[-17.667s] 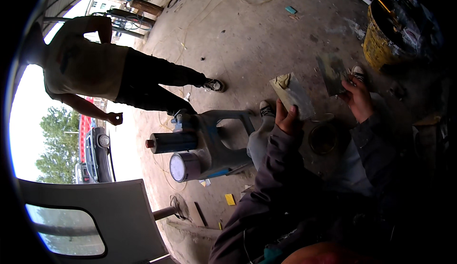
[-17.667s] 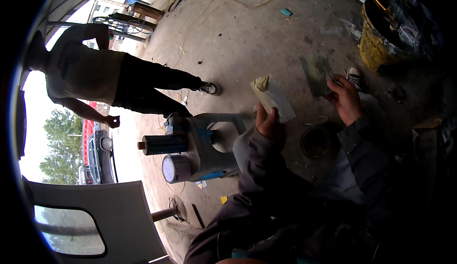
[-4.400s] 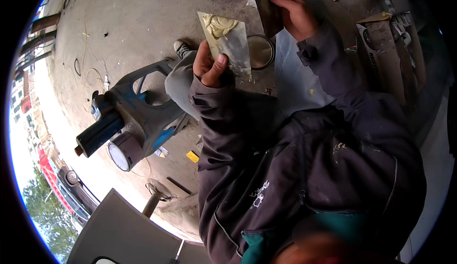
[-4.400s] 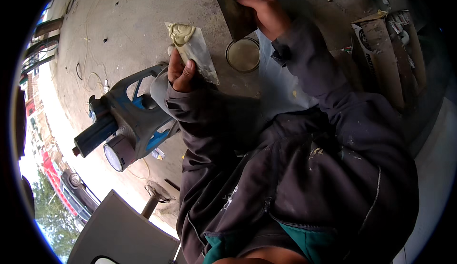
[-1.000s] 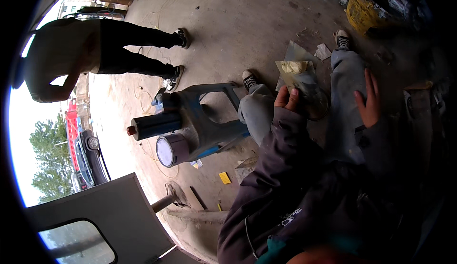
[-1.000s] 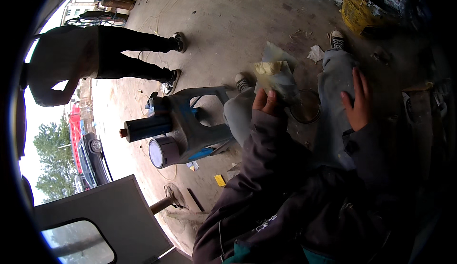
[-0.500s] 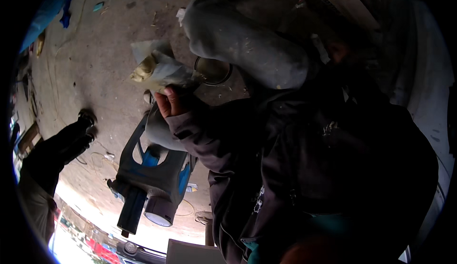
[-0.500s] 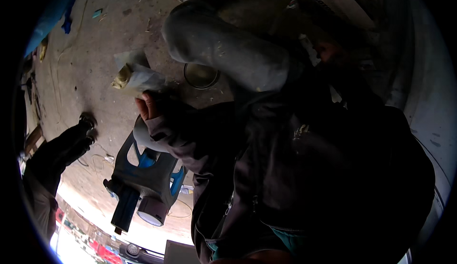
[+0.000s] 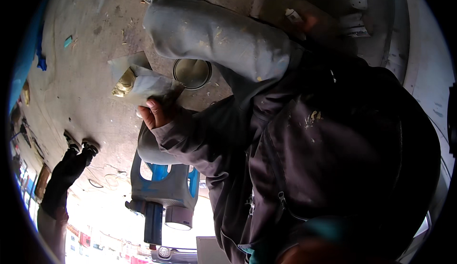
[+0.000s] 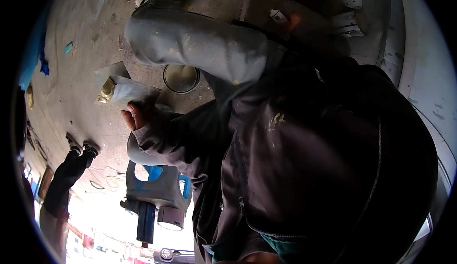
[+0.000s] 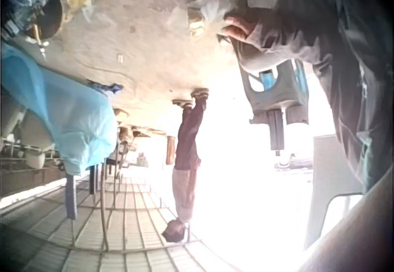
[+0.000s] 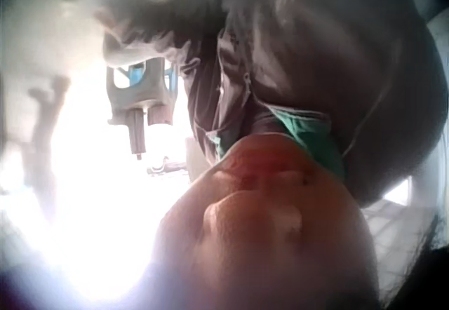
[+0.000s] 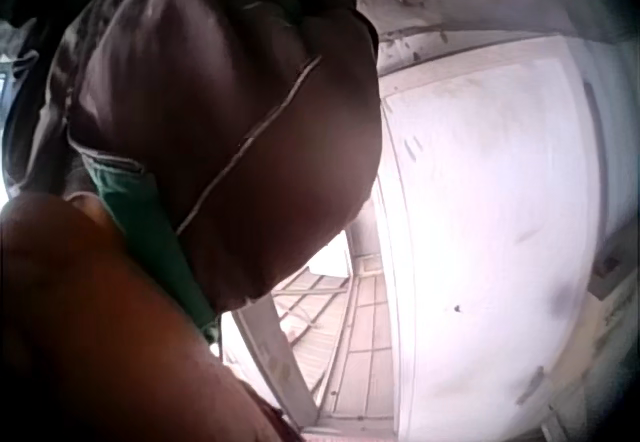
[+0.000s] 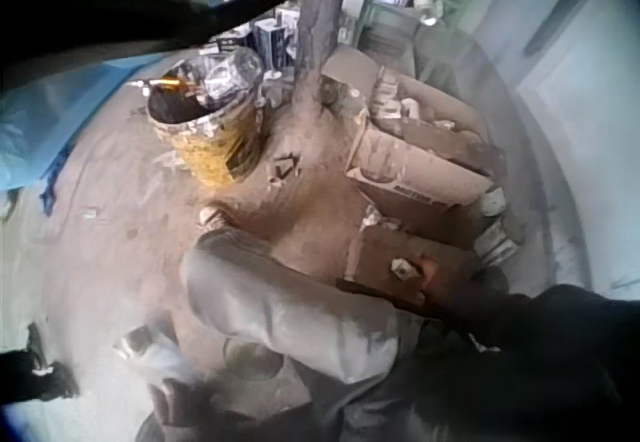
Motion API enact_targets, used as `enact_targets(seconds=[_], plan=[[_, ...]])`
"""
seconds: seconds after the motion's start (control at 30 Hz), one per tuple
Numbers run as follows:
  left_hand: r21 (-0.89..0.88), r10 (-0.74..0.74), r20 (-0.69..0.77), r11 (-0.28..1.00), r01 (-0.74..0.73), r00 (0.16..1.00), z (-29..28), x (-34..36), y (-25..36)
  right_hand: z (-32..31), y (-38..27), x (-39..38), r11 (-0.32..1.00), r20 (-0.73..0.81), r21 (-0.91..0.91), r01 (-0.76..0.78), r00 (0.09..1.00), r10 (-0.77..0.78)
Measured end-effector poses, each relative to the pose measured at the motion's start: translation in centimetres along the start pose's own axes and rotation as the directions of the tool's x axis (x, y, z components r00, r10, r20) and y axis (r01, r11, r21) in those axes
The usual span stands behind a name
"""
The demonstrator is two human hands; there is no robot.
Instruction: The person scoops a beige paste from a can using a metal scraper and applies it to a flat rectangular board. They spread the paste evenly across the surface, then add a small amount of yellow liquid from a tube and mix it into the paste.
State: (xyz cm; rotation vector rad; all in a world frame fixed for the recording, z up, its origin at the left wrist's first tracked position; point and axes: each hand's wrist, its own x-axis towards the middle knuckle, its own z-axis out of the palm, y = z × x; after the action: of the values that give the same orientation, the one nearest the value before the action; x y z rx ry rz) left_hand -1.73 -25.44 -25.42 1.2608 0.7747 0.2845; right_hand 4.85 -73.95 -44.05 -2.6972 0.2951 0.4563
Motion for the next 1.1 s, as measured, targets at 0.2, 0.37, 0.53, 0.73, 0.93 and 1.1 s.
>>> enact_targets(seconds=[0.2, 0.37, 0.53, 0.73, 0.93, 1.1], plan=[[-0.235, 0.058, 0.183, 0.972, -0.014, 0.981, 0.2, 1.1, 0.7, -11.8, -15.1, -0.4, 0.59, 0.236, 0.807, 0.032, 0.898, -0.372], [-0.375, 0.039, 0.009, 0.927, -0.033, 0.999, -0.4, 1.0, 0.5, -13.6, -30.8, -4.3, 0.461, 0.38, 0.884, 0.078, 0.455, -0.806], [-0.425, 0.147, -0.073, 0.89, -0.164, 0.986, -1.6, 1.1, 0.0, -7.9, -41.9, -7.3, 0.61, 0.495, 0.715, 0.342, 0.369, -0.787], [-0.429, 0.107, -0.205, 0.884, -0.188, 0.973, -2.3, -0.2, 0.1, -4.4, -45.8, -9.3, 0.567, 0.408, 0.549, 0.615, 0.395, -0.823], [-0.41, 0.129, -0.282, 0.879, -0.241, 0.951, -3.1, -0.7, -0.1, -4.6, -46.3, -9.8, 0.663, 0.509, 0.527, 0.531, 0.427, -0.747], [-0.433, 0.144, -0.289, 0.862, -0.264, 0.946, -3.2, -0.8, -0.4, -5.2, -46.7, -9.8, 0.683, 0.557, 0.588, 0.434, 0.394, -0.731]])
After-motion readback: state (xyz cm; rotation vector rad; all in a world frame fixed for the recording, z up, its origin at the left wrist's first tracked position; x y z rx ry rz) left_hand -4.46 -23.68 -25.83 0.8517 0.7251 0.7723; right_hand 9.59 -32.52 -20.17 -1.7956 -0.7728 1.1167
